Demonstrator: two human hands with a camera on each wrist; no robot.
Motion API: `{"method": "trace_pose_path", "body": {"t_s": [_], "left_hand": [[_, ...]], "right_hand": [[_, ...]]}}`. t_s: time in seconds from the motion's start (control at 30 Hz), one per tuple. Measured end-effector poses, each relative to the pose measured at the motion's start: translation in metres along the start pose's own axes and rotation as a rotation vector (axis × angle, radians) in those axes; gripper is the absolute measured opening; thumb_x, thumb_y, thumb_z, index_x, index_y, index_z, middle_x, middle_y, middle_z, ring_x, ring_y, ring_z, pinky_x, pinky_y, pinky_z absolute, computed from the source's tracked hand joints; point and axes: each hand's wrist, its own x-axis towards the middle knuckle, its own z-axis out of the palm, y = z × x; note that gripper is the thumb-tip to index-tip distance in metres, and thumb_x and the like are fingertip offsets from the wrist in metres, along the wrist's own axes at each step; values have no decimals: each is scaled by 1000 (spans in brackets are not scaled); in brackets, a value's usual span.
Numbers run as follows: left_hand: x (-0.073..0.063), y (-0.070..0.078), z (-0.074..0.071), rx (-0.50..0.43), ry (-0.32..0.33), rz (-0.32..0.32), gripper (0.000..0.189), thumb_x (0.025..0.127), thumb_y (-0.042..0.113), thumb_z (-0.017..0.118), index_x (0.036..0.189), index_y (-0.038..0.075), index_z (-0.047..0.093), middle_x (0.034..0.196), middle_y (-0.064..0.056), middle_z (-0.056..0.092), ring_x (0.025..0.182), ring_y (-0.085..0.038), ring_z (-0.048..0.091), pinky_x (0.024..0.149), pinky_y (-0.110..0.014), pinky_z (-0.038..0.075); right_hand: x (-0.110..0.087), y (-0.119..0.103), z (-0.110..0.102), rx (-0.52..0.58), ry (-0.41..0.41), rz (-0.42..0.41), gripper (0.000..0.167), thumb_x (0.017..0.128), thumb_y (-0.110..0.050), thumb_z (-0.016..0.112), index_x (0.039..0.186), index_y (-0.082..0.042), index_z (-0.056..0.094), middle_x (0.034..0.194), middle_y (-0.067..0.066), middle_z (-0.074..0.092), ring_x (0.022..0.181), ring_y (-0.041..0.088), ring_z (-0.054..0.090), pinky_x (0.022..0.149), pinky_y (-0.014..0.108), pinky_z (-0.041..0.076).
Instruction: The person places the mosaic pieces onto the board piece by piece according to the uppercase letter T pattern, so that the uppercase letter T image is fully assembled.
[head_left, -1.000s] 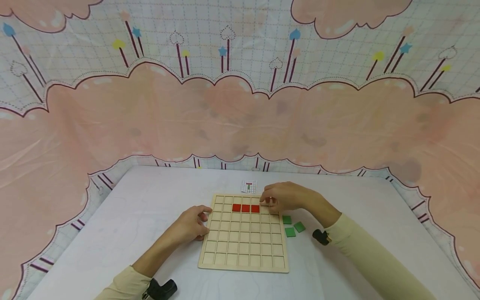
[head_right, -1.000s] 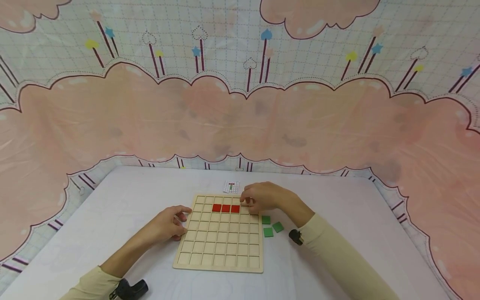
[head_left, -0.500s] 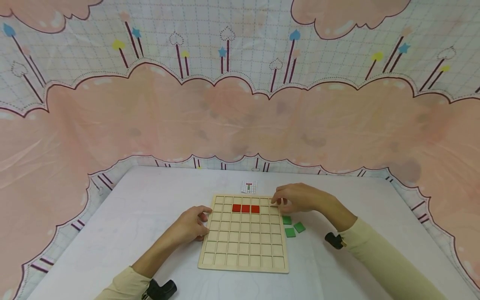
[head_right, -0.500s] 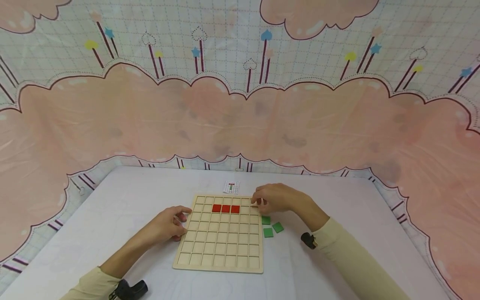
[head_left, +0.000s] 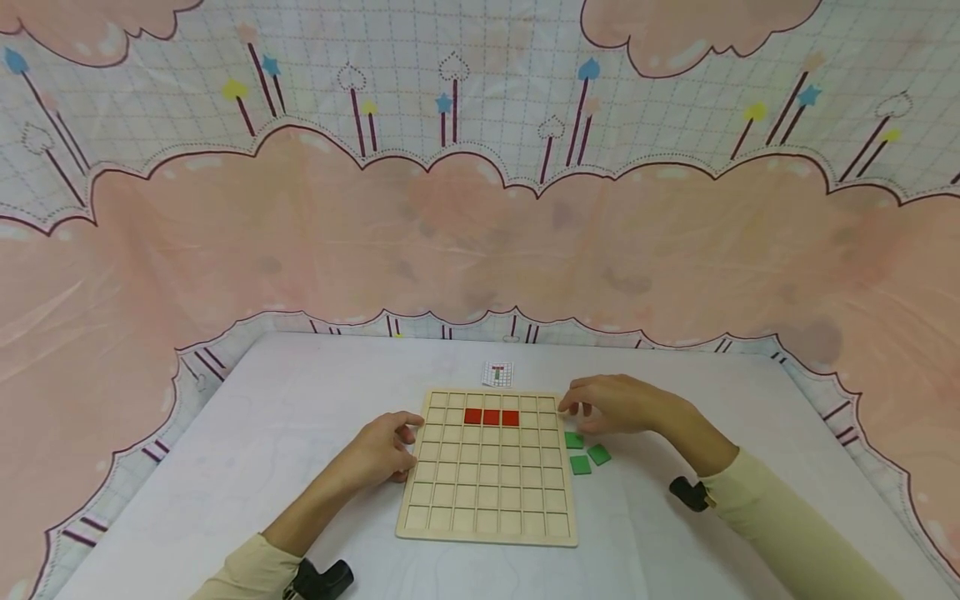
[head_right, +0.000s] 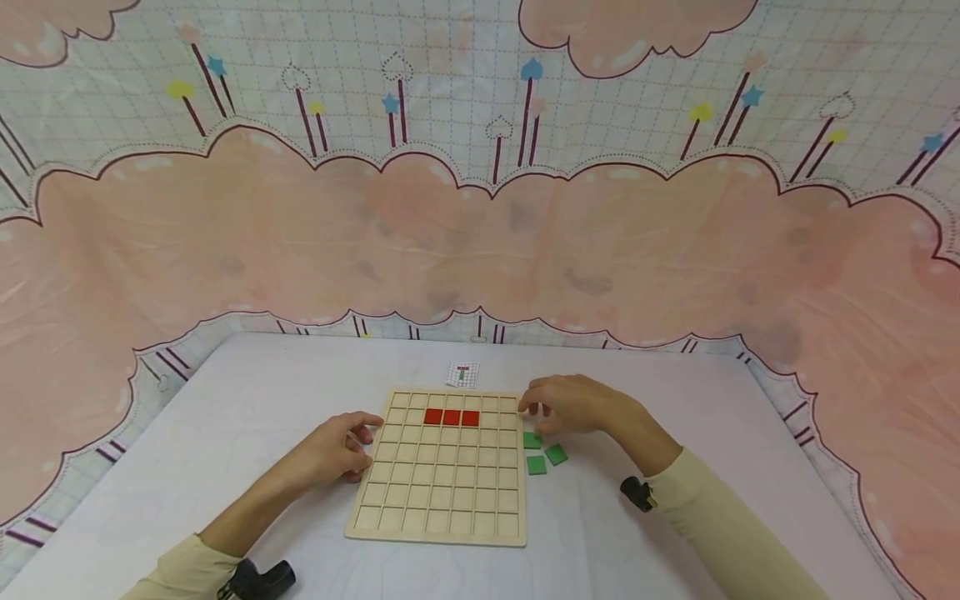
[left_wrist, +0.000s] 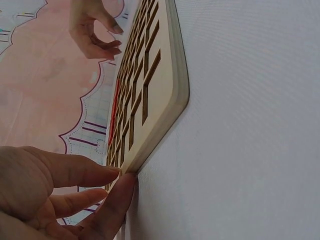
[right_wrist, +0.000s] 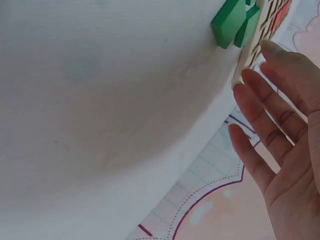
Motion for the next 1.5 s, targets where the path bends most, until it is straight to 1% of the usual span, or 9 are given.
{"method": "trace_pose_path", "body": {"t_s": [0.23,0.47,0.63,0.73,0.9,1.03,1.3,1.5], "left_hand": [[-1,-1,-1,10,-5,19,58,79,-16,66,135,-4,57,101,-12,53,66,-19,55,55,-30,54],[1,-3,0,3,1,8,58,78,-16,66,134,-3,57,101,-11,53,66,-18,56,55,-29,54],[1,-3,0,-3,5,6,58,78,-16,65,134,-3,58,100,-11,53,66,-18,56,56,-30,55],[1,-3,0,-4,3,3,58,78,-16,65,135,-3,57,101,-11,53,67,-18,56,56,-30,55],[0,-3,0,3,-1,6,58,79,-16,66,134,-3,57,101,-11,53,67,-18,56,56,-29,55],[-1,-2,-1,9,-4,15,58,79,-15,67,135,-3,57,101,-11,53,68,-18,55,56,-29,55],[-1,-2,-1,11,-2,20,57,80,-15,67,134,-4,57,101,-12,53,68,-19,55,56,-30,55],[-1,-1,-1,21,3,29,57,79,-15,68,134,-4,57,101,-11,53,67,-19,55,56,-31,55]], "right_hand": [[-7,1,3,24,2,11,34,88,-21,77,122,-18,72,106,-10,66,95,10,61,80,30,53],[-11,0,9,56,-2,37,34,88,-23,79,121,-20,73,104,-13,65,91,8,58,77,27,52],[-11,1,13,55,6,11,32,88,-23,78,120,-21,73,104,-13,65,91,7,59,76,25,51],[-10,1,15,68,10,-18,32,87,-21,79,119,-20,74,102,-13,65,89,7,60,76,26,52],[-9,1,16,65,14,-44,32,87,-20,79,118,-21,73,99,-14,64,87,5,59,75,26,51],[-9,0,16,64,13,-29,31,87,-19,79,117,-21,73,98,-14,64,86,6,59,75,25,51],[-10,2,15,57,6,38,28,87,-20,78,115,-22,74,94,-14,62,84,6,56,74,25,51],[-12,6,16,49,21,11,24,88,-22,78,111,-22,77,93,-13,61,84,6,57,72,24,50]]}}
